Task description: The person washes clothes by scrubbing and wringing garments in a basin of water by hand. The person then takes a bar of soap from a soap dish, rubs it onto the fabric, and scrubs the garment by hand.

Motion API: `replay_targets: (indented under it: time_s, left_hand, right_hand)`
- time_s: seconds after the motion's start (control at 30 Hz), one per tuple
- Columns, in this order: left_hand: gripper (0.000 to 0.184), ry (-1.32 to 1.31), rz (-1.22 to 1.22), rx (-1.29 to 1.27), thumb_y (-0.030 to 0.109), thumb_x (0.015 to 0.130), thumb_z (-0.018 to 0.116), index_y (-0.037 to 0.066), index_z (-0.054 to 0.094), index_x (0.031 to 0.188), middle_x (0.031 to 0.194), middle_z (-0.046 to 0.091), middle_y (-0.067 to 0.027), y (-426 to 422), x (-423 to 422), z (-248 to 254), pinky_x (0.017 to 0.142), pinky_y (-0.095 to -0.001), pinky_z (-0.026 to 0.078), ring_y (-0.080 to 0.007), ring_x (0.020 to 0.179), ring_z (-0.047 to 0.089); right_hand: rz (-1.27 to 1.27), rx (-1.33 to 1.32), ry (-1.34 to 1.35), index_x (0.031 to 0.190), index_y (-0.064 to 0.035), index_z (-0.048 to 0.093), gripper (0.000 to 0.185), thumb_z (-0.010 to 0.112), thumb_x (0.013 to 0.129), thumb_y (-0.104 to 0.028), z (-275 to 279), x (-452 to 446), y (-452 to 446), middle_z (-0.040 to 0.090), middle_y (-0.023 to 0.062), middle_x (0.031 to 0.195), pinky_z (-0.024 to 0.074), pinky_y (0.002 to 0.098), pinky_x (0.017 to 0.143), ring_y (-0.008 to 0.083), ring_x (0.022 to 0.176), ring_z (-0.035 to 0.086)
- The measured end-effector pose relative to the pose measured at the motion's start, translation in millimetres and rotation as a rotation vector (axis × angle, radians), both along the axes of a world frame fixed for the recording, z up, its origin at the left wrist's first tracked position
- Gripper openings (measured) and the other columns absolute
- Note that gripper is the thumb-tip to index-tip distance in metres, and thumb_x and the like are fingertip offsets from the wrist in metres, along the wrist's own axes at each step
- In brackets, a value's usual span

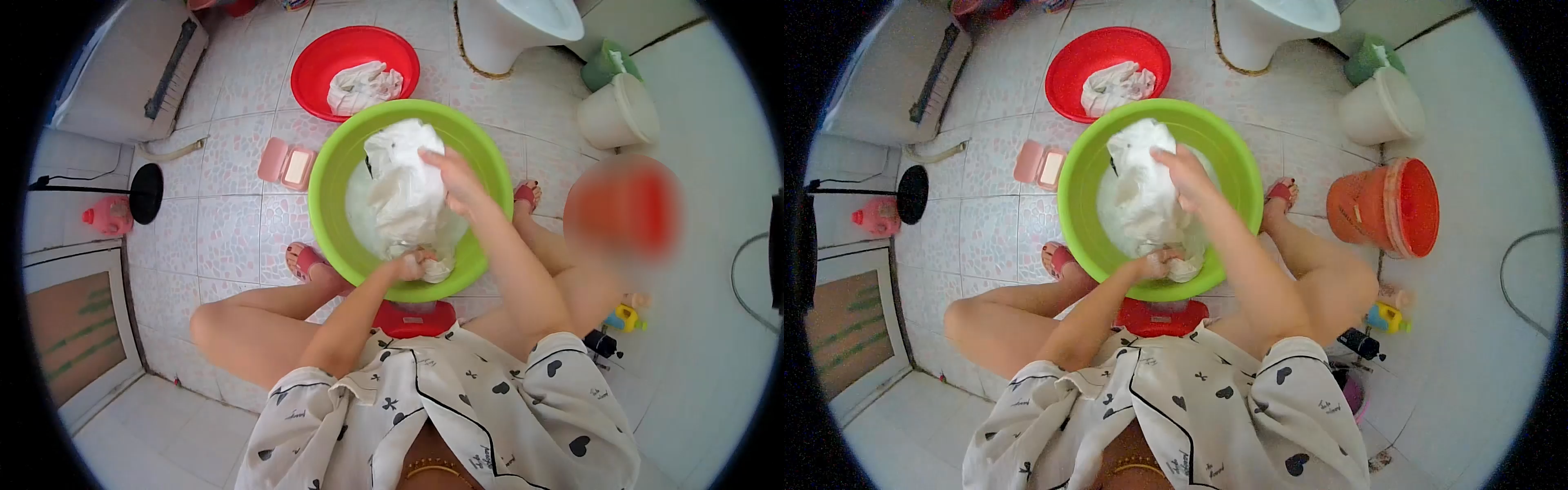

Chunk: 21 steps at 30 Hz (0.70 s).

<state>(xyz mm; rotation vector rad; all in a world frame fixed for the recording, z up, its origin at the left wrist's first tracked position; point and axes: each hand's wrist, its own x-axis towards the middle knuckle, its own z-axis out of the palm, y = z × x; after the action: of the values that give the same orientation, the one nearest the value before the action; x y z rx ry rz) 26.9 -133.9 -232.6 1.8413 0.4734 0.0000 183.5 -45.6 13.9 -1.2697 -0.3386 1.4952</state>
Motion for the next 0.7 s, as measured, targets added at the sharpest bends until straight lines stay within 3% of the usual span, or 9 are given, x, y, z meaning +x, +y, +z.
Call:
replay_targets:
  time_s: [0.1,0.13,0.2,0.23,0.3,0.4,0.5,0.6,0.7]
  left_hand:
    - [0.042,0.063,0.184,-0.166,-0.005,0.066,0.050,0.005,0.059,0.106,0.099,0.061,-0.0145,32,-19,25,0.086,-0.0319,0.044,-0.0284,0.093,0.056]
    - [0.041,-0.037,0.392,-0.274,0.001,0.067,0.055,0.006,0.059,0.107,0.100,0.061,-0.0156,46,-37,-1,0.084,-0.0348,0.045,-0.0303,0.094,0.057]
    - [0.050,0.065,0.719,-0.123,0.006,0.066,0.063,0.006,0.053,0.116,0.106,0.059,-0.0173,79,-52,-6,0.085,-0.0392,0.045,-0.0326,0.099,0.056]
    - [0.061,0.265,0.817,0.136,0.006,0.065,0.066,0.005,0.048,0.122,0.111,0.057,-0.0179,99,-49,25,0.088,-0.0407,0.043,-0.0331,0.102,0.054]
    - [0.088,0.145,0.793,0.376,0.006,0.058,0.072,0.006,0.032,0.136,0.128,0.047,-0.0190,126,-39,32,0.100,-0.0425,0.035,-0.0358,0.120,0.043]
    - [0.108,0.088,0.595,0.277,0.010,0.055,0.078,0.009,0.017,0.144,0.141,0.033,-0.0189,165,-10,19,0.108,-0.0419,0.026,-0.0372,0.132,0.027]
    - [0.119,0.288,0.550,0.134,0.016,0.053,0.083,0.009,0.009,0.146,0.143,0.031,-0.0204,185,11,-6,0.109,-0.0410,0.025,-0.0355,0.135,0.025]
    - [0.108,0.477,0.653,0.028,0.022,0.053,0.086,0.004,0.025,0.141,0.134,0.044,-0.0206,187,19,-11,0.107,-0.0419,0.027,-0.0338,0.128,0.038]
    - [0.089,0.694,0.521,-0.064,0.025,0.054,0.086,0.001,0.045,0.129,0.118,0.059,-0.0153,195,19,-45,0.101,-0.0397,0.036,-0.0286,0.115,0.052]
  right_hand:
    - [0.131,-0.015,-0.093,0.130,-0.0013,0.043,0.047,0.057,0.086,-0.011,-76,13,8,0.055,0.0107,0.123,0.0435,0.0336,0.093,0.0194,0.110,0.054]
    - [0.202,0.003,-0.176,0.132,-0.0022,0.042,0.052,0.059,0.084,-0.011,-94,18,9,0.055,0.0106,0.123,0.0426,0.0334,0.094,0.0202,0.110,0.054]
    - [0.340,0.049,-0.343,0.135,-0.0040,0.039,0.063,0.063,0.078,-0.011,-122,31,11,0.055,0.0104,0.122,0.0407,0.0331,0.095,0.0217,0.111,0.053]
    - [0.438,0.047,-0.409,0.136,-0.0042,0.037,0.068,0.065,0.075,-0.010,-129,37,13,0.052,0.0114,0.125,0.0389,0.0341,0.097,0.0234,0.114,0.050]
    - [0.632,0.042,-0.543,0.139,-0.0045,0.034,0.079,0.070,0.068,-0.010,-135,49,13,0.047,0.0133,0.131,0.0353,0.0359,0.101,0.0267,0.121,0.045]
    - [0.851,0.273,-0.800,0.143,-0.0063,0.024,0.094,0.074,0.063,-0.011,-168,58,2,0.034,0.0185,0.140,0.0282,0.0383,0.107,0.0316,0.131,0.031]
    - [0.583,0.077,-0.956,0.142,-0.0043,0.015,0.102,0.076,0.061,-0.012,-159,43,-9,0.025,0.0223,0.143,0.0247,0.0404,0.109,0.0347,0.133,0.025]
    - [0.172,-0.230,-1.132,0.140,-0.0009,0.013,0.104,0.078,0.060,-0.013,-197,33,-28,0.026,0.0253,0.141,0.0289,0.0402,0.106,0.0357,0.129,0.031]
    - [0.008,-0.227,-1.003,0.134,0.0030,0.027,0.091,0.078,0.061,-0.013,-221,18,-45,0.041,0.0254,0.131,0.0359,0.0405,0.100,0.0367,0.119,0.044]
